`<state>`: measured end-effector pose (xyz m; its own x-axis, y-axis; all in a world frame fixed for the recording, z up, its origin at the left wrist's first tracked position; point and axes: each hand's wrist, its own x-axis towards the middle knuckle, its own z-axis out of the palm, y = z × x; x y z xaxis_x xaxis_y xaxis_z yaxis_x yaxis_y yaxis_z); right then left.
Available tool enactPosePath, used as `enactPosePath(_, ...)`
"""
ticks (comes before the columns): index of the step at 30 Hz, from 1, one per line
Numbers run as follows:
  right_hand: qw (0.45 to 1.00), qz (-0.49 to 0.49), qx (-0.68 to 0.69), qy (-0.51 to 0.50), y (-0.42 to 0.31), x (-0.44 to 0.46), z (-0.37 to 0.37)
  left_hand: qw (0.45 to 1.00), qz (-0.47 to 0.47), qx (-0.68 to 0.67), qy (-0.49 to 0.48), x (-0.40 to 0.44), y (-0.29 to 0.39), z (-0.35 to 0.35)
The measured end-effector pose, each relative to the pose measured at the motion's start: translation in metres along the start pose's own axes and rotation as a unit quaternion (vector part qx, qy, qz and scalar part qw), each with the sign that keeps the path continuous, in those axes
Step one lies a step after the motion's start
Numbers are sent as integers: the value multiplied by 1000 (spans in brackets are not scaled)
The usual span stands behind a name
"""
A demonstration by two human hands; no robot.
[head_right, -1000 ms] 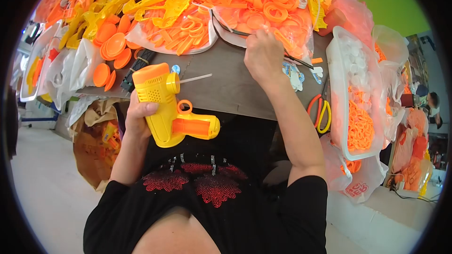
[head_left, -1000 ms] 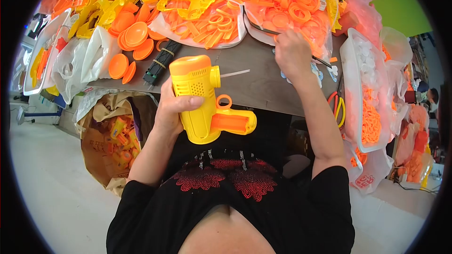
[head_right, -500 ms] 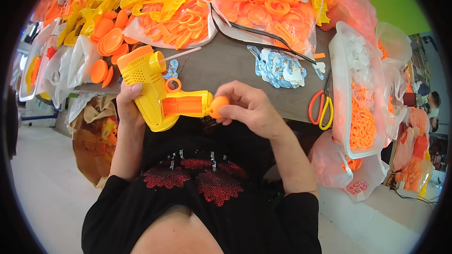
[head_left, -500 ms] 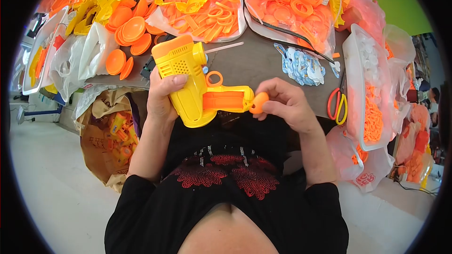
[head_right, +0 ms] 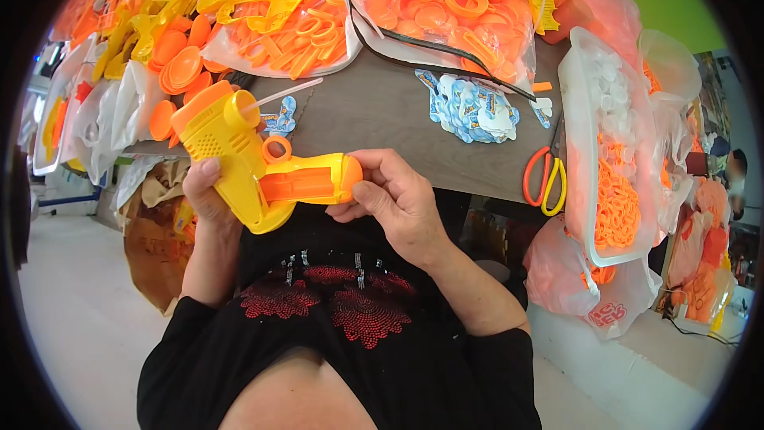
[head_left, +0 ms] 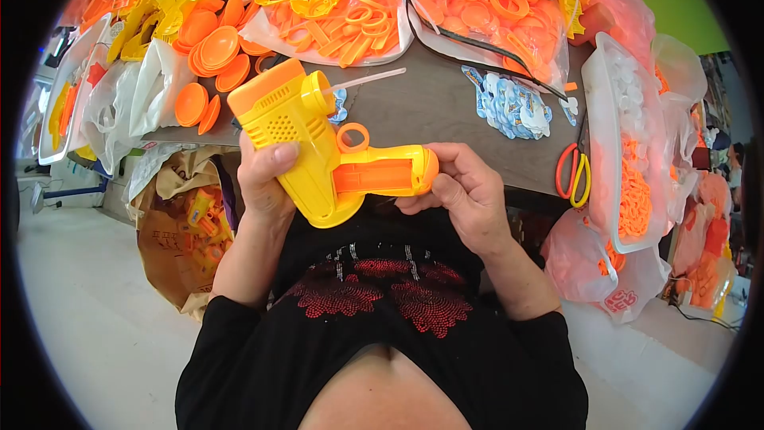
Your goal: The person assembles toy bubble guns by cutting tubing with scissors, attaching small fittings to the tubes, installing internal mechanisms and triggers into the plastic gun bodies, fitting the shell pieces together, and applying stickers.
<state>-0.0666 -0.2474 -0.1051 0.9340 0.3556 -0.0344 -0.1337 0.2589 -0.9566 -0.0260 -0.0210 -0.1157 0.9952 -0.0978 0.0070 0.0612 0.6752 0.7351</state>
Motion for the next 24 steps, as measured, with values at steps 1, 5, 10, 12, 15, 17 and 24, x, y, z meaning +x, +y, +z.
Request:
enactPosePath(1, 1000, 1, 0, -1, -2, 0, -1, 1000, 0, 0, 1, -2, 2, 2)
enactPosePath(5, 999, 28, 6, -25, -11, -1, -1, 995, 10, 93, -41, -9, 14, 8)
enactPosePath(10, 995, 69, 62, -42, -6, -4, -1, 996, 2, 83, -10, -18, 18, 14)
enactPosePath(12, 995, 72, 45, -54, -7, -9, 3, 997, -10, 73, -26, -19, 19, 9)
enactPosePath(15, 992, 46, -32, -112, -9, -15, 3, 997, -24, 55, -41, -23, 22, 4)
enactPosePath(17, 987, 21, -81, -139, -9, -17, 5, 998, -27, 47, -39, -29, 22, 3)
enactPosePath(24, 983, 91, 86, -137, 1, -17, 19, 999, -34, -5, -1, -45, 17, -6)
